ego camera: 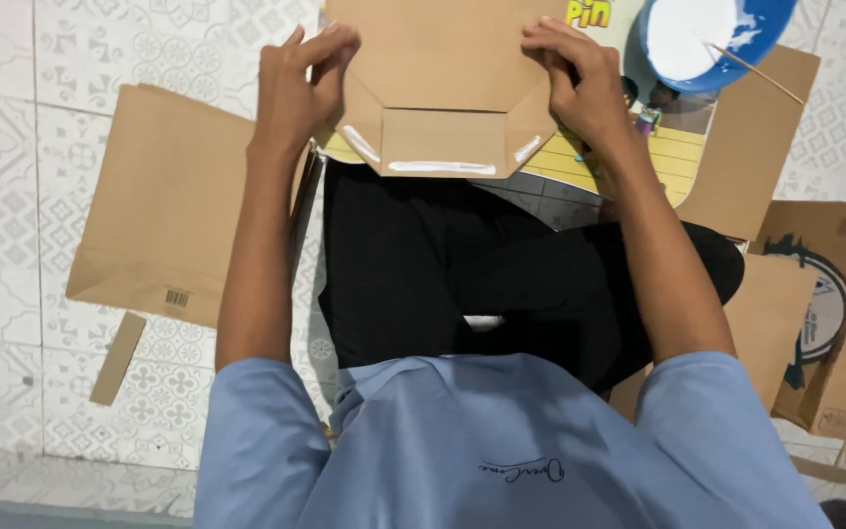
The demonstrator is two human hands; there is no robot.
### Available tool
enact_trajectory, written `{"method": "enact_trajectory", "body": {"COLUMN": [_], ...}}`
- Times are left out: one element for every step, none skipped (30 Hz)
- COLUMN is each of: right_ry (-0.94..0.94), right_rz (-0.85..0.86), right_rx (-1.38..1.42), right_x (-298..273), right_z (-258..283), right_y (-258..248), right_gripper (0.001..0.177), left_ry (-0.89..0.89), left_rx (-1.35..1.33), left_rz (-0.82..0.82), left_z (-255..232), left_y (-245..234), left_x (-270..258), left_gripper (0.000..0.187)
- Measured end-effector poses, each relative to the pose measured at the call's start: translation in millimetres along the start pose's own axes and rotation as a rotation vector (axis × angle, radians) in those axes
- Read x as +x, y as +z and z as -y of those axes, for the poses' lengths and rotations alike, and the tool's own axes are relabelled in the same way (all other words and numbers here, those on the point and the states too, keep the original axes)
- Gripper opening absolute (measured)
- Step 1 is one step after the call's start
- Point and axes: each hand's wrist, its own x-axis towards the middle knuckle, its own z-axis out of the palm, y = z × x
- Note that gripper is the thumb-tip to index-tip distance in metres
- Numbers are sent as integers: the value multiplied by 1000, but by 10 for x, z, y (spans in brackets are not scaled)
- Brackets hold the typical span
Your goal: Applying glue to the flaps of brown paper bags and folding them to assemble the bags.
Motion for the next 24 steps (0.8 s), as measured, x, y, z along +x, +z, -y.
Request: {"method": "enact_trajectory", "body": {"right_ry": [-6,-22,-37,-40,-60,-79,-81,-57,-33,-30,-15,-5,-6,-7,-9,-6,26,56,57,52,47,49,-17,-83], "right_rz": [6,-1,-9,-6,-16,-26,-23,-1,23,25,41,57,59,67,75,76,102,124,122,176,230,230,297,362], "right_rx": [6,-3,-11,-9,3,15,16,12,7,6,6,7,7,4,2,1,19,33,26,56,85,85,30,-26], "right_x": [-5,-5,-4,0,3,0,-14,-12,-12,-14,-19,-7,-28,-34,-40,-79,-117,-139,-146,-143,-141,-160,-179,-188], "right_z": [19,33,45,44,40,37,71,100,127,138,147,153,131,107,82,62,39,3,-3,-3,-3,-51,-101,-155], "right_y": [-3,-11,-21,-22,-23,-27,-38,-50,-63,-59,-56,-49,-40,-31,-23,0,22,23,-15,-25,-34,-31,-29,-30], "right_gripper": [38,37,36,36,33,30,30,29,31,31,38,47,47,45,43,43,31,20,20,31,44,44,66,90], "left_ry": [-7,-19,-31,-34,-43,-51,-54,-92,-129,-132,-113,-93,-95,-71,-47,-47,-11,30,36,41,46,46,48,53], "left_rx": [6,-14,-34,-32,-16,0,1,-24,-50,-52,-25,4,3,44,85,83,116,147,142,170,198,196,211,227], "left_rz": [-6,-31,-56,-59,-44,-27,-29,7,44,46,59,68,67,88,110,111,135,156,155,185,215,216,317,417], "left_z": [28,57,86,92,99,105,76,53,30,35,39,47,68,91,114,114,114,117,137,162,187,191,196,203], "left_y": [16,35,55,58,63,73,69,62,58,68,79,83,114,139,165,155,146,154,163,144,125,83,42,2], "left_x": [-17,-22,-24,-36,-46,-60,-89,-97,-105,-116,-130,-135,-160,-173,-185,-191,-195,-168,-159,-171,-184,-191,-197,-188], "left_gripper": [23,29,38,38,37,38,38,47,57,57,63,68,68,58,49,49,39,29,29,33,38,38,72,107]}}
